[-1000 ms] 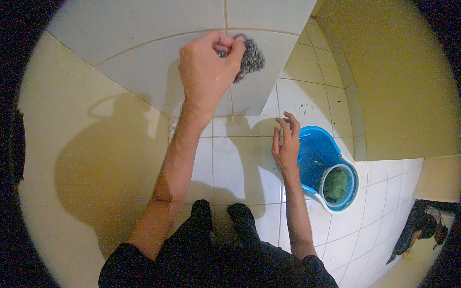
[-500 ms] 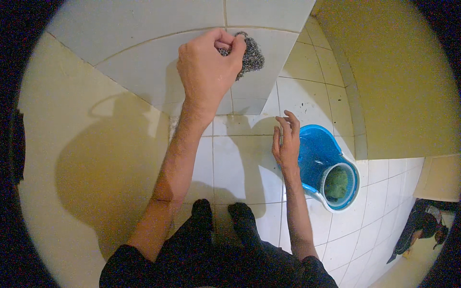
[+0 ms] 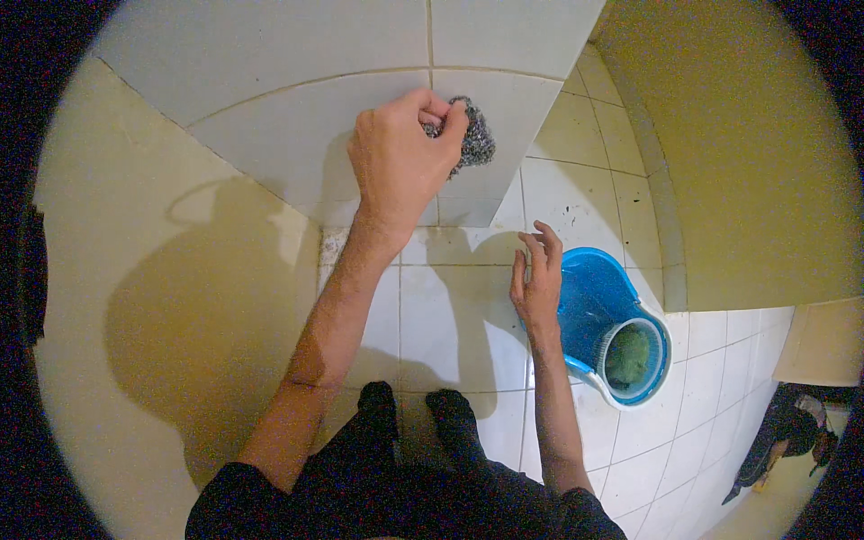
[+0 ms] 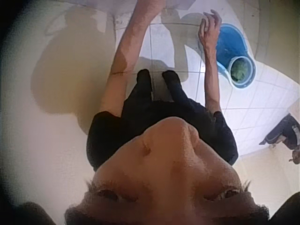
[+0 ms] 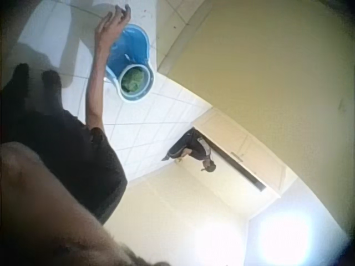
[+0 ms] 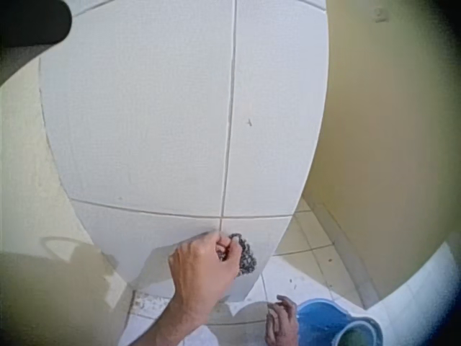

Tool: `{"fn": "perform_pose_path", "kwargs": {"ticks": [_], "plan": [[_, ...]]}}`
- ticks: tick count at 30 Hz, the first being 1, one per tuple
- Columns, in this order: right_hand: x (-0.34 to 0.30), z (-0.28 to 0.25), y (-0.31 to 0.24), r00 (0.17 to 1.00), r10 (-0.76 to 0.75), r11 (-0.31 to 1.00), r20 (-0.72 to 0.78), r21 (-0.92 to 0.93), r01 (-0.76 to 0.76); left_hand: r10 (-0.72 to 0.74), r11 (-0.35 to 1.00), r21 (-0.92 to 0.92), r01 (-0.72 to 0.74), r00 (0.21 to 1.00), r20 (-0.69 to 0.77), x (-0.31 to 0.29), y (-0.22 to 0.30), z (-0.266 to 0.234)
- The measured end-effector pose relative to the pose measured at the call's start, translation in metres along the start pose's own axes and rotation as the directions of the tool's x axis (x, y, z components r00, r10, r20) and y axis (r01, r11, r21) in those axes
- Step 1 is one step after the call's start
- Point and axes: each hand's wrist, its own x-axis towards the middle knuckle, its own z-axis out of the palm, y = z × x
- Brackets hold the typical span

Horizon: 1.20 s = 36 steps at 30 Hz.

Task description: The person scrubs the wall tiles with a steel wool scrubber, rinses the scrubber in a water bucket, and continues scrubbing different sections of the wall tiles.

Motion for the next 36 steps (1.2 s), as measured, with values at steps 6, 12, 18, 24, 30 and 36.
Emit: {"fn": "perform_pose_path", "kwargs": {"ticks": [6,12,18,24,30,36], "plan": [[-0.001,-0.003,-0.005,1.0,0.021,1.0,0.019,-0.004,-0.021,-0.018,1.0,-0.017,0.018,1.0,-0.023,0.005,0.005,-0.004],[-0.003,-0.008,-0.003,0.999,0.006,1.0,0.032,-0.02,-0.005,0.012,0.998,-0.057,-0.015,0.998,-0.06,0.011,0.018,-0.006],[0.001,-0.001,-0.003,1.0,-0.018,1.0,0.019,-0.002,0.018,0.063,0.998,0.026,-0.062,0.997,-0.044,0.006,0.007,0.002],[-0.001,-0.004,-0.003,1.0,0.002,1.0,0.027,-0.001,-0.002,-0.011,0.999,0.045,0.01,0.999,0.039,0.006,0.011,-0.002],[-0.001,-0.004,-0.002,1.0,-0.014,1.0,0.027,-0.022,0.015,-0.01,0.999,0.052,0.01,1.0,-0.008,0.014,0.025,-0.009],[-0.003,-0.001,0.003,1.0,-0.02,1.0,0.021,-0.021,0.02,0.008,0.999,0.049,-0.007,1.0,-0.019,0.009,0.018,-0.004]]}}
